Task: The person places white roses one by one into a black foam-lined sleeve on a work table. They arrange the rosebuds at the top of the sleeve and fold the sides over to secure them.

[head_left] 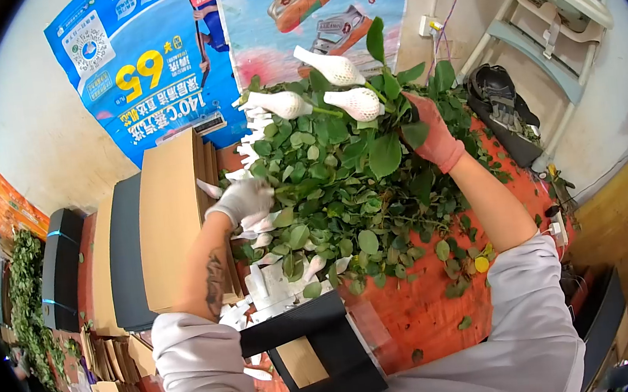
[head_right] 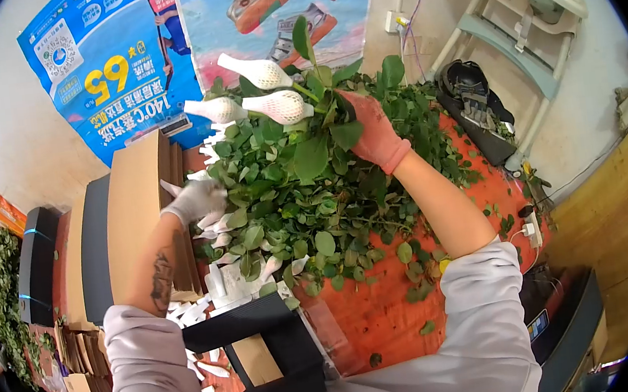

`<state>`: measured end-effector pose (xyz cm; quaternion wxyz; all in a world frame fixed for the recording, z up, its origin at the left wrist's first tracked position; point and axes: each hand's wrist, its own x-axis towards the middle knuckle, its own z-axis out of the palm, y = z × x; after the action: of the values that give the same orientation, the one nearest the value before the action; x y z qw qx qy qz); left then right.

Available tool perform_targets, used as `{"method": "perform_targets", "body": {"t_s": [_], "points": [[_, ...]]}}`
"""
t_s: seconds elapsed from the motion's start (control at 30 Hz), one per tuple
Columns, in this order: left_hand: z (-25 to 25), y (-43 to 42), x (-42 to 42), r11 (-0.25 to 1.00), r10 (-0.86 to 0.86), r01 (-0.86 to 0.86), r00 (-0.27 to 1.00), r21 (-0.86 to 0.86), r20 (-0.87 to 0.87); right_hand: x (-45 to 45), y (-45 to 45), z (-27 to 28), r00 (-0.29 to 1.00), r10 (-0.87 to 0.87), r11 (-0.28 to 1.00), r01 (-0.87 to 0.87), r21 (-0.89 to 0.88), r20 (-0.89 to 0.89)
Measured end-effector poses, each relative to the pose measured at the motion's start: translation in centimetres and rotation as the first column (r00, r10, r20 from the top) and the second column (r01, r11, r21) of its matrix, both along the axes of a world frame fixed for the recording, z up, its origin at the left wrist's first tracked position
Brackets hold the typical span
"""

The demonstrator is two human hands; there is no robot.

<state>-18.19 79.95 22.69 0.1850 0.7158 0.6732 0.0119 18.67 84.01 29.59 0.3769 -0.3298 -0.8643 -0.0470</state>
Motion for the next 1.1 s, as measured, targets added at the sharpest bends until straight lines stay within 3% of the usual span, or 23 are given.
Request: {"method": "perform_targets", "body": {"t_s": [0.03, 0.1, 0.13, 0.17, 0.23, 0.3, 0.33, 0.4, 0.5, 0.57, 0.6, 0.67, 0.7, 0.8, 0.83, 0.87, 0.9, 0.93, 0.97, 1.03, 1.1], "points": [[1.7, -0.3, 0.0, 1.0, -0.01, 0.011, 0.98, -0.001, 0.2, -0.3, 0.3, 0.0, 1.0, 0.004, 1.0, -0.005, -0.016, -0.019], [4.4, -0.4, 1.0, 0.97, 0.039, -0.06, 0.995, 0.237, 0.091, -0.9, 0.8, -0.1, 1.0, 0.018, 0.999, -0.018, -0.028, -0.021], [3.8, 0.3, 0.6, 0.822, 0.05, 0.04, 0.989, 0.568, -0.141, -1.0, 1.4, -0.8, 1.0, 0.008, 1.0, -0.007, 0.015, -0.029], [3.4, 1.1, 0.2, 0.53, 0.095, 0.054, 0.988, 0.846, -0.123, -1.6, 1.6, -1.1, 0.999, 0.0, 0.998, 0.002, 0.058, -0.038], [2.7, 1.3, 0.2, 0.622, 0.204, -0.008, 0.967, 0.783, -0.152, -2.1, 1.3, -1.1, 1.0, -0.008, 1.0, 0.008, 0.028, -0.027], [1.9, 0.4, 0.6, 0.867, 0.045, 0.012, 0.994, 0.498, -0.103, -2.3, 0.8, -0.4, 1.0, -0.019, 1.0, 0.019, -0.002, -0.015], [2.1, -0.9, 1.4, 0.925, 0.035, 0.016, 0.991, 0.381, -0.126, -2.4, 0.3, 0.2, 0.998, 0.016, 0.998, -0.02, -0.058, -0.065], [0.4, -2.2, 1.8, 0.937, 0.006, 0.061, 0.981, 0.344, -0.192, -2.1, -0.1, 0.4, 0.992, 0.042, 0.991, -0.057, -0.121, -0.122], [-4.4, -2.2, 0.5, 0.932, 0.002, 0.099, 0.96, 0.348, -0.28, -2.0, -0.8, 0.9, 0.991, 0.073, 0.997, -0.073, 0.005, -0.116], [-4.5, -2.2, 0.5, 0.908, 0.014, 0.11, 0.956, 0.404, -0.293, -2.3, -1.8, 1.2, 0.98, 0.136, 0.969, -0.161, -0.185, -0.143], [-4.5, -2.1, 0.7, 0.935, 0.015, 0.07, 0.972, 0.348, -0.234, -2.2, -2.1, 1.0, 0.976, 0.154, 0.951, -0.188, -0.244, -0.155], [-3.7, -1.9, 1.1, 0.955, 0.022, 0.011, 0.994, 0.298, -0.106, -1.9, -1.6, -1.2, 0.991, 0.116, 0.991, -0.12, -0.065, -0.069], [-3.2, -1.4, 1.3, 0.988, 0.013, 0.007, 0.991, 0.154, -0.129, -1.7, -1.6, -1.6, 0.99, 0.125, 0.99, -0.129, -0.063, -0.07], [-2.1, -0.4, 1.6, 0.993, -0.064, 0.06, 0.997, -0.102, -0.035, -1.5, -1.5, -2.0, 0.978, 0.204, 0.976, -0.201, -0.082, 0.033], [-1.6, 0.3, 1.4, 0.994, -0.049, 0.046, 0.998, -0.102, -0.031, -1.5, -1.6, -2.0, 0.975, 0.219, 0.973, -0.215, -0.083, 0.038], [-1.1, 1.3, 1.1, 0.976, -0.178, 0.168, 0.982, -0.141, -0.059, -1.5, -1.8, -1.9, 0.962, 0.263, 0.951, -0.247, -0.185, 0.072], [-1.0, 1.7, 0.3, 0.939, -0.104, 0.171, 0.967, -0.297, 0.231, -1.4, -2.0, -1.7, 0.947, 0.304, 0.921, -0.266, -0.285, 0.101], [-1.2, 2.2, -0.5, 0.868, 0.06, 0.181, 0.886, -0.462, 0.46, -1.9, -2.8, -1.2, 0.921, 0.353, 0.915, -0.303, -0.267, 0.165], [-0.8, 2.2, -0.3, 0.869, 0.058, 0.181, 0.887, -0.46, 0.458, -2.4, -3.0, -2.0, 0.892, 0.418, 0.898, -0.378, -0.224, 0.172], [0.4, 2.1, 0.4, 0.83, -0.021, 0.277, 0.884, -0.485, 0.468, -4.6, -3.1, -4.5, 0.864, 0.387, 0.92, -0.386, -0.072, 0.322], [1.9, 1.5, 1.2, 0.779, -0.093, 0.363, 0.874, -0.511, 0.477, -7.4, -5.3, -3.2, 0.912, 0.193, 0.961, -0.102, -0.256, 0.362]]}}
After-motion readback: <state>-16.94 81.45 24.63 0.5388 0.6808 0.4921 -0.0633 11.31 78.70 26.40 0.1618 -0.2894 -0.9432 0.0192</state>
